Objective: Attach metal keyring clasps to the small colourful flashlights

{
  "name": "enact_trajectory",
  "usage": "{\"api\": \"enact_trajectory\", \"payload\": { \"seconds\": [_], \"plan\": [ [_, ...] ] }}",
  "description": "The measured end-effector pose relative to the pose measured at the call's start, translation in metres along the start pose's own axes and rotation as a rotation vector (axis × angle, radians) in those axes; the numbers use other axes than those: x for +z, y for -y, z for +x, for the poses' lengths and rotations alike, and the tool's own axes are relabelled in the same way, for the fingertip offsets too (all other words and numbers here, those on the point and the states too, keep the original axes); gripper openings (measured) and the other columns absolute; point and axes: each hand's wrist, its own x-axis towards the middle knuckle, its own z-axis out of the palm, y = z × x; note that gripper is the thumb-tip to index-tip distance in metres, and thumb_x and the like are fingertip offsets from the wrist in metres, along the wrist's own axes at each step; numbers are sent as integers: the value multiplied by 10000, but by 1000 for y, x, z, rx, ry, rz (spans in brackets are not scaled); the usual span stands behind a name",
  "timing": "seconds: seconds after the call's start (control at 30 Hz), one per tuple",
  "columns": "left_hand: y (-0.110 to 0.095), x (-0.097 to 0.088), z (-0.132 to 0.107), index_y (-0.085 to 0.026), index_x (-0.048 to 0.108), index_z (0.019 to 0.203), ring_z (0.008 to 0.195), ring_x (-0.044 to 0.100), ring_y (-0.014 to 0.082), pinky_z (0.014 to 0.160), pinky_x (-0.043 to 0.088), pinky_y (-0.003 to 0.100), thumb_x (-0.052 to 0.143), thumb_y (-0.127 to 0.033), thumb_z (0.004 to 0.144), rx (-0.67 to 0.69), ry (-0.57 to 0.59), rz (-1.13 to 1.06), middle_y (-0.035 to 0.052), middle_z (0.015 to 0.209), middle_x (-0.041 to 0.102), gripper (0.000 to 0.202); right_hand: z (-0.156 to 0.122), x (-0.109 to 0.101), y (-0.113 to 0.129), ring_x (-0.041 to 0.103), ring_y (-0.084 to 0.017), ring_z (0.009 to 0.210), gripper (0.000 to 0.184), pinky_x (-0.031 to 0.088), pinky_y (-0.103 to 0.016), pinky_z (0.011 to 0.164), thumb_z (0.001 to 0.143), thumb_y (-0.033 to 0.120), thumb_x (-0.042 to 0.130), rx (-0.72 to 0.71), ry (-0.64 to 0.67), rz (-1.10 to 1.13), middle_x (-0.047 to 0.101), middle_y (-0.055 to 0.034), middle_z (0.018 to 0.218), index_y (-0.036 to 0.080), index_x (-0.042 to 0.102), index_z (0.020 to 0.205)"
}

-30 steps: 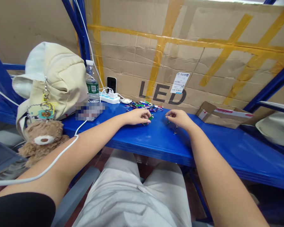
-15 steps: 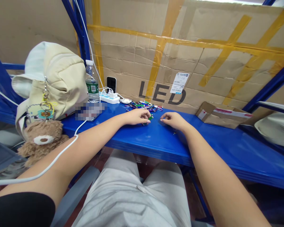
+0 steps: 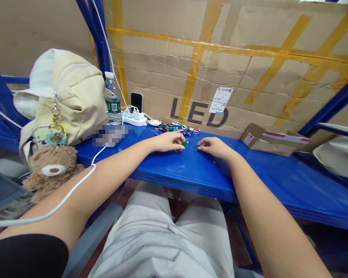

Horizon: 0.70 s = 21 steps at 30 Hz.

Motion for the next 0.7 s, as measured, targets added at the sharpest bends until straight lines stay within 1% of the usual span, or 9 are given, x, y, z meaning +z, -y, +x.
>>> {"api": "enact_trajectory", "payload": {
  "seconds": [0.17,0.23,0.33,0.4,0.5,0.6,0.7],
  "plan": [
    [0,0,-1,-148,571,1048,857,650,165,787,498,312,633,-349,785,2,-12,4,73,978,677,337,0,0,2,652,-153,794,140,516,-264,747,777,157,614,16,-56,145,713,-54,851,158,665,907],
    [1,0,0,-148,567,1046,857,650,160,786,501,306,632,-348,784,11,-14,13,71,975,677,336,-1,0,5,660,-163,828,131,534,-283,761,791,158,594,34,-72,269,710,-64,862,163,646,912],
    [3,1,1,-143,546,1031,855,652,157,778,505,298,625,-336,786,12,-16,-10,78,959,681,323,-4,1,10,660,-168,846,153,558,-301,722,808,202,587,41,-59,461,691,-71,887,176,606,958],
    [5,2,2,-141,534,1011,858,656,160,781,506,303,625,-327,782,6,-18,-34,85,948,685,308,-5,2,13,651,-162,831,199,562,-296,681,810,232,592,8,-33,516,672,-67,899,183,589,1002],
    [6,3,3,-142,534,975,869,655,166,794,504,315,650,-323,755,13,-37,-46,89,953,681,307,-8,4,19,623,-139,769,249,535,-256,636,804,261,603,-57,15,508,651,-51,854,180,594,1039],
    [5,4,2,-146,532,932,866,650,161,798,504,314,670,-323,731,39,-44,-71,73,934,677,301,-10,8,26,585,-115,690,294,499,-240,625,797,311,618,-93,108,528,643,-29,795,179,604,1058],
    [2,5,1,-148,526,912,855,645,156,797,505,315,670,-304,721,60,-19,-107,58,910,674,286,-12,13,32,570,-109,664,343,483,-247,628,791,356,628,-99,198,628,640,-16,782,186,587,1086]
  ]
}}
